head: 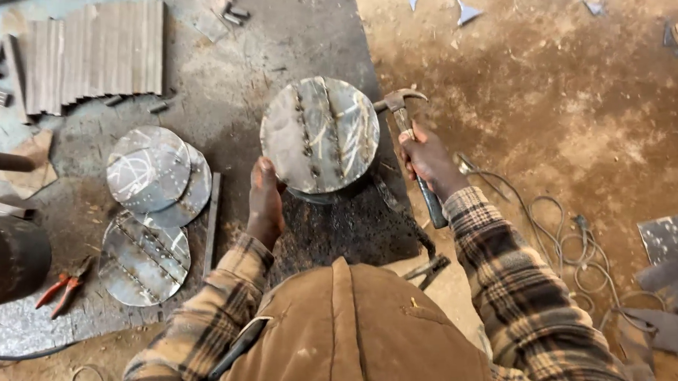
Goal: Hammering metal plates and a curved metal component to shape or clean them.
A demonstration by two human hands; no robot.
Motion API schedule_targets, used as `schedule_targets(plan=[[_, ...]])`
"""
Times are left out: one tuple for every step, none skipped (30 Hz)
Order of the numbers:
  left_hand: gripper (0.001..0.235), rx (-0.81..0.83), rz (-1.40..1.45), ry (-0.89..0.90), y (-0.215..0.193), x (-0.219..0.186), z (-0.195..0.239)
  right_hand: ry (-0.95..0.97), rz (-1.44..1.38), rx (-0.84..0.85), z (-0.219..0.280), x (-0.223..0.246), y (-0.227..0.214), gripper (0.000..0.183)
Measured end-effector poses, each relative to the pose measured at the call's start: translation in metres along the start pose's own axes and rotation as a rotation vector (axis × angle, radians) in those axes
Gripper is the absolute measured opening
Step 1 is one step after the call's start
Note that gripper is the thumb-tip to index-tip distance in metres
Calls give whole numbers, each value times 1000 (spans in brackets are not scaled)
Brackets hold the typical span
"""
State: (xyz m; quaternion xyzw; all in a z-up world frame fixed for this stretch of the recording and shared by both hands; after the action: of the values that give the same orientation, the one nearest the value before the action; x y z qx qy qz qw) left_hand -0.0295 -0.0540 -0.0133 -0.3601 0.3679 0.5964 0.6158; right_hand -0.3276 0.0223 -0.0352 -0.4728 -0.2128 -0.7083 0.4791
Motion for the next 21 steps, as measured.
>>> schedule_targets(plan=[[91,4,38,23,-5,11,-6,27,-62,40,11,0,0,56],[91,11,31,19,11,-31,14,32,-68,32,18,4,-4,56],[97,62,131,-44,26,-71,38,25,-29,74,25,9,-8,59],[104,115,225,-112,42,-110,67,23,6,110,35,11,-14,63],[104,126,213,-122,29,-94,40,34,-3,98,39,5,-16,63],[103,129,204,-86,18,-77,13,-13,17,153,45,-2,-18,64],[103,134,195,-50,6,-59,-14,-60,37,207,51,-9,-19,66],[103,150,189,-64,3,-62,-18,-47,34,190,70,-6,-19,66],[94,208,104,-71,0,-66,-21,-48,31,205,90,-2,-16,63],[88,252,23,-63,-8,-73,-27,-61,29,238,103,7,-8,61],[88,253,22,-63,-7,-70,-40,-62,27,237,107,-9,-14,61],[84,289,-59,-75,-11,-65,-50,-83,18,222,113,-26,-17,61],[81,325,-140,-87,-16,-61,-61,-104,10,208,120,-42,-19,61],[81,323,-138,-91,-11,-66,-52,-101,12,210,129,-53,-18,61],[82,304,-267,31,-6,-72,-43,-73,-25,192,139,-63,-17,61],[85,277,-392,158,0,-80,-32,-52,-59,178,148,-73,-19,61],[85,271,-386,159,2,-77,-46,-56,-54,184,141,-90,-18,61],[82,253,-513,200,-1,-71,-58,-35,-7,196,139,-110,-15,60],[81,236,-641,239,-3,-66,-70,-14,40,207,137,-130,-12,59],[81,232,-641,236,-8,-52,-84,-13,40,211,147,-109,-13,59],[77,129,-796,286,-12,-39,-98,0,189,160,158,-88,-14,59]])
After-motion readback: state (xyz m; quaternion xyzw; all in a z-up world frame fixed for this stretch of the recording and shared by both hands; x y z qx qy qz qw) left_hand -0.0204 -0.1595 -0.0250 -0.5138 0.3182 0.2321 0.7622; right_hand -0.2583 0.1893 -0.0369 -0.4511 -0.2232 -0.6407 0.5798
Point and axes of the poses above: each hand's wrist, its own z-axis away from the middle knuckle, its own y-axis out of the palm, x = y × z, the point moved 1 cm from there along -z, towards the middle knuckle
